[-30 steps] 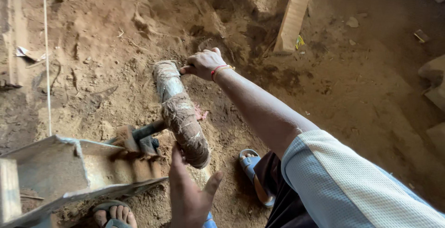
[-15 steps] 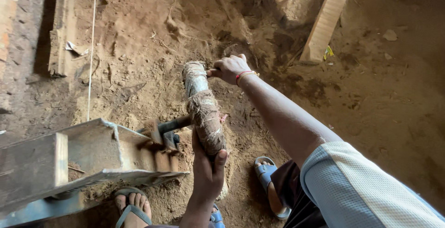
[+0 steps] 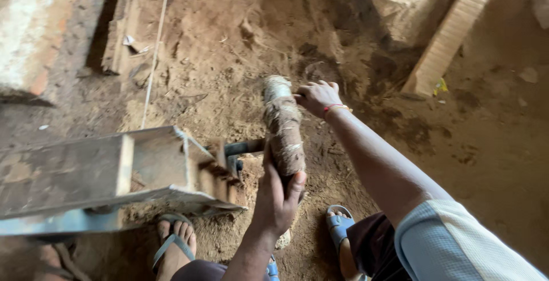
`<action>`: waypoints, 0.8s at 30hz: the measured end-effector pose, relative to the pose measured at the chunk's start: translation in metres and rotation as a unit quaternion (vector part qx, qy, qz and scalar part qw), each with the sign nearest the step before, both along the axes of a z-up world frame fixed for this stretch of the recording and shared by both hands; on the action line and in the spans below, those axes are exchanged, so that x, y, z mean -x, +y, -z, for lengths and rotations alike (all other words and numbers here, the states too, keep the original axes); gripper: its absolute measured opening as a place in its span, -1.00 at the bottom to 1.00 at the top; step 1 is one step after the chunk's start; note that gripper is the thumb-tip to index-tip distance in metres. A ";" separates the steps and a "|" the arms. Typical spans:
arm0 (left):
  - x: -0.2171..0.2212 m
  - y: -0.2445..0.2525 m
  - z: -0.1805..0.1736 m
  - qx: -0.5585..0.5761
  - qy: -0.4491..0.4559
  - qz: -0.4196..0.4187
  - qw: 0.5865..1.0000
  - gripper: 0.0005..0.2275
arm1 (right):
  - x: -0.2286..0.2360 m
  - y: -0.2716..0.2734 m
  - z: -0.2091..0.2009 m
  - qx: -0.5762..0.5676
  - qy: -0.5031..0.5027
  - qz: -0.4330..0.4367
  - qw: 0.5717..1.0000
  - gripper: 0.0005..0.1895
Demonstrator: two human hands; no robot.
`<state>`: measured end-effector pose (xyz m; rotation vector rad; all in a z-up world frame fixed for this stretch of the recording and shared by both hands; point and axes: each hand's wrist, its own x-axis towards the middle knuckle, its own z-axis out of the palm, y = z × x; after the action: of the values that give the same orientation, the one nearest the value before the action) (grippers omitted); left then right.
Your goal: The person operates a hand-cranked machine by turning a handle and guiding rope onto a rotating spindle. The person uses both hands to adjust the position of the rope-wrapped spindle within the metal frame while sitting on the ground.
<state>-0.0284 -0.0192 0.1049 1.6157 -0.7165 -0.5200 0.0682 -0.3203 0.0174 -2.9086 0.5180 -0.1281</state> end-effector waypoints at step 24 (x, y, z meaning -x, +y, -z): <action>0.014 0.008 0.076 0.185 0.147 0.032 0.971 0.18 | -0.004 -0.004 0.017 -0.003 0.003 0.022 1.000 -0.72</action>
<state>-0.0421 -0.0109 0.0286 1.1411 -0.6013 -0.6164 0.0719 -0.3248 0.0008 -2.8945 0.5824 -0.1224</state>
